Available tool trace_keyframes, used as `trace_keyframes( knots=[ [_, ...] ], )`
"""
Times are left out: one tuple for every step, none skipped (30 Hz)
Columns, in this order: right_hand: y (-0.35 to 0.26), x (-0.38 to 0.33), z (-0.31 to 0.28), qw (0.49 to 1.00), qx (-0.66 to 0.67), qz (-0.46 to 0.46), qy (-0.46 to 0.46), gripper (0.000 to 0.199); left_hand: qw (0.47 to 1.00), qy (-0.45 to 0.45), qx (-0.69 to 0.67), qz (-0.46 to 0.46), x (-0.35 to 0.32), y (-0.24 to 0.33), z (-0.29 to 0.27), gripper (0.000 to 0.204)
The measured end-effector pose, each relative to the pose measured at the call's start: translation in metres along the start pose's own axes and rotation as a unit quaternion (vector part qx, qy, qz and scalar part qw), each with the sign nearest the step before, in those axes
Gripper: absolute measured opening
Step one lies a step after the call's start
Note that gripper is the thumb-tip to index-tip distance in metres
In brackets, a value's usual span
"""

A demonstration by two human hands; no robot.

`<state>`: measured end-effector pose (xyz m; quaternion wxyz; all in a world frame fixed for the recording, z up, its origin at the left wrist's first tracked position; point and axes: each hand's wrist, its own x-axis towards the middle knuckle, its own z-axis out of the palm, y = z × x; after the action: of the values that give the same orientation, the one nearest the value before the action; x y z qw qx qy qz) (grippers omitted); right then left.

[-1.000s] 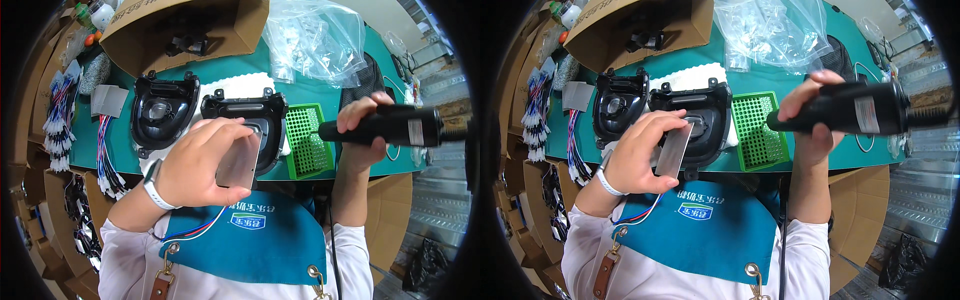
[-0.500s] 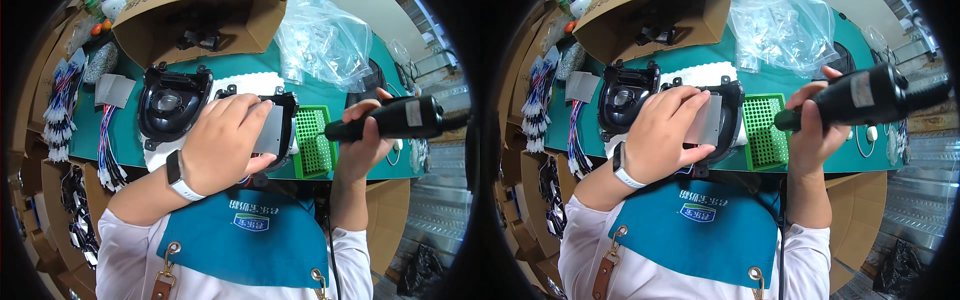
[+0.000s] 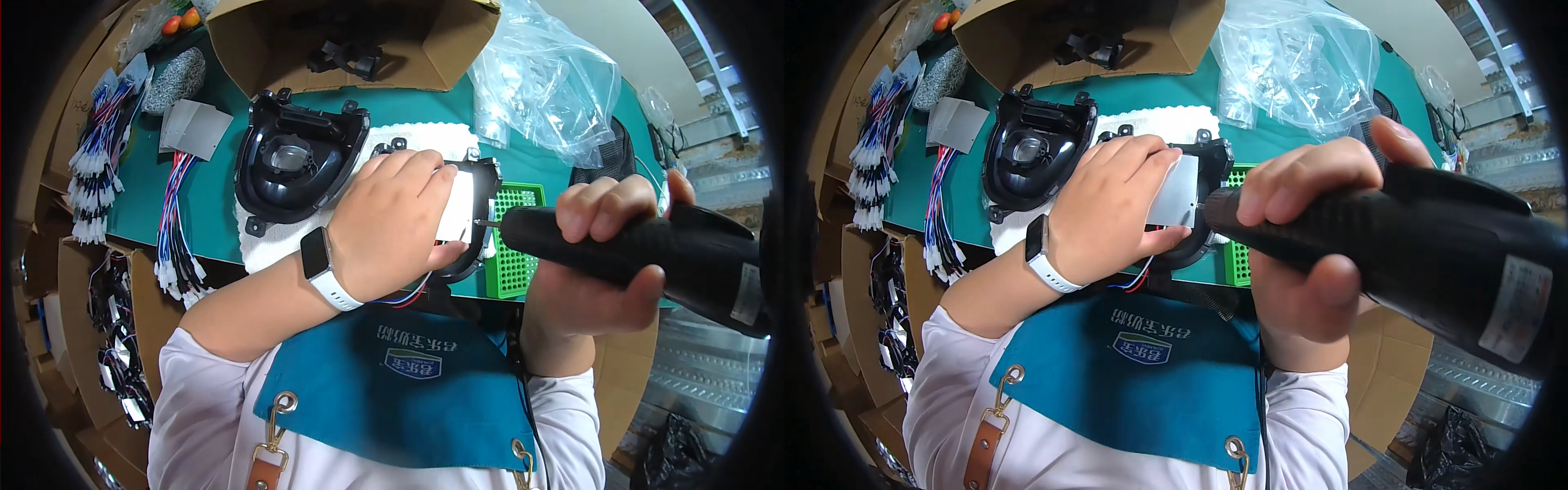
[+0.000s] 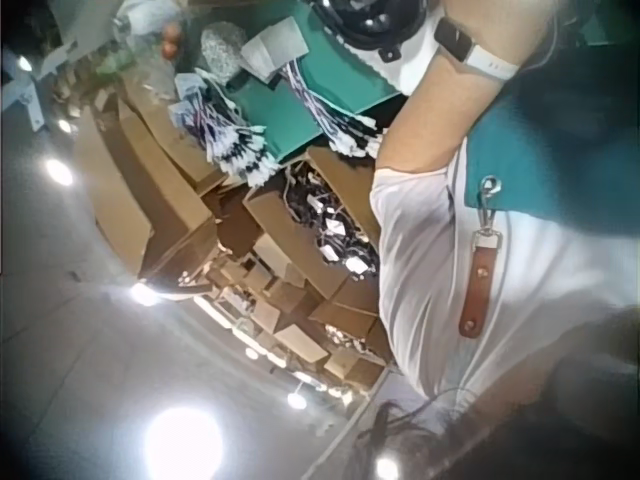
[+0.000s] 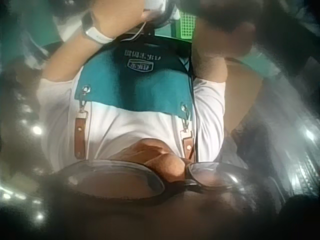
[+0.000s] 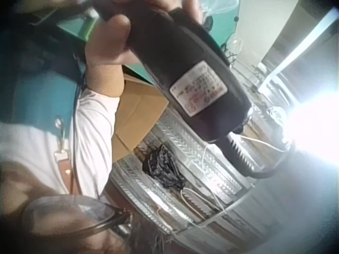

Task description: The person assembles black plastic electronic housings by inserting clear plastic lenses into the frames. They use a black handheld tool to press or secure components inside the housings. The person repeatedly handles the units, placing them into a cardboard box and retrieving them to continue the assembly process.

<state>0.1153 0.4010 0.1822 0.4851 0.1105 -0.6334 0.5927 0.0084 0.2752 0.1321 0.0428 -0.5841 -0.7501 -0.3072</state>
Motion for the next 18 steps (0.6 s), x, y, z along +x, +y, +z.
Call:
trace_keyframes(
  knots=[
    [0.001,0.000,0.003,1.000,-0.014,0.013,0.002,0.066,1.000,0.001,-0.006,-0.002,0.000,-0.001,0.000,0.059],
    [0.003,0.000,0.005,0.999,-0.027,0.026,0.003,0.067,1.000,0.002,-0.008,-0.006,0.000,-0.001,0.001,0.060],
    [0.003,0.000,0.007,0.998,-0.041,0.040,0.011,0.067,1.000,0.003,-0.010,-0.009,0.000,-0.001,0.001,0.060],
    [0.004,0.000,0.007,0.998,-0.047,0.045,0.013,0.066,1.000,0.004,-0.014,-0.011,0.000,-0.001,0.002,0.061],
    [0.004,0.001,0.008,0.997,-0.052,0.049,0.016,0.066,1.000,0.004,-0.017,-0.011,0.001,-0.001,0.002,0.061],
    [0.006,0.001,0.007,0.998,-0.047,0.045,0.014,0.066,1.000,0.003,-0.021,-0.010,0.001,-0.001,0.002,0.062],
    [0.007,0.001,0.007,0.998,-0.042,0.041,0.013,0.066,1.000,0.002,-0.025,-0.010,0.002,-0.001,0.002,0.062],
    [0.007,0.001,0.007,0.997,-0.060,0.047,0.015,0.065,1.000,0.001,-0.025,-0.012,0.002,-0.001,0.003,0.062],
    [0.007,0.002,0.008,0.995,-0.078,0.052,0.017,0.065,1.000,0.000,-0.026,-0.014,0.001,-0.002,0.003,0.063],
    [0.007,0.002,0.009,0.994,-0.096,0.058,0.018,0.065,1.000,0.000,-0.027,-0.017,0.001,-0.002,0.004,0.063],
    [0.007,0.001,0.009,0.994,-0.093,0.056,0.014,0.065,0.999,0.000,-0.026,-0.019,0.001,-0.001,0.004,0.062],
    [0.008,0.001,0.009,0.994,-0.091,0.055,0.011,0.064,0.999,0.000,-0.026,-0.021,0.001,-0.001,0.004,0.062],
    [0.009,0.001,0.009,0.995,-0.087,0.052,0.007,0.064,0.999,0.001,-0.024,-0.023,0.001,0.000,0.004,0.061],
    [0.009,0.001,0.009,0.995,-0.089,0.047,0.004,0.064,0.999,0.002,-0.021,-0.025,0.001,0.001,0.004,0.061],
    [0.010,0.000,0.010,0.995,-0.092,0.041,0.001,0.063,0.999,0.004,-0.018,-0.028,0.001,0.001,0.003,0.061],
    [0.011,0.000,0.009,0.996,-0.082,0.031,-0.008,0.063,0.999,0.006,-0.018,-0.028,0.001,0.001,0.004,0.061],
    [0.013,-0.001,0.009,0.997,-0.073,0.021,-0.017,0.063,0.999,0.007,-0.017,-0.029,0.001,0.001,0.005,0.060],
    [0.017,0.000,0.006,0.998,-0.049,0.009,-0.033,0.062,0.999,0.007,-0.017,-0.030,0.002,0.001,0.006,0.060]
  ],
)
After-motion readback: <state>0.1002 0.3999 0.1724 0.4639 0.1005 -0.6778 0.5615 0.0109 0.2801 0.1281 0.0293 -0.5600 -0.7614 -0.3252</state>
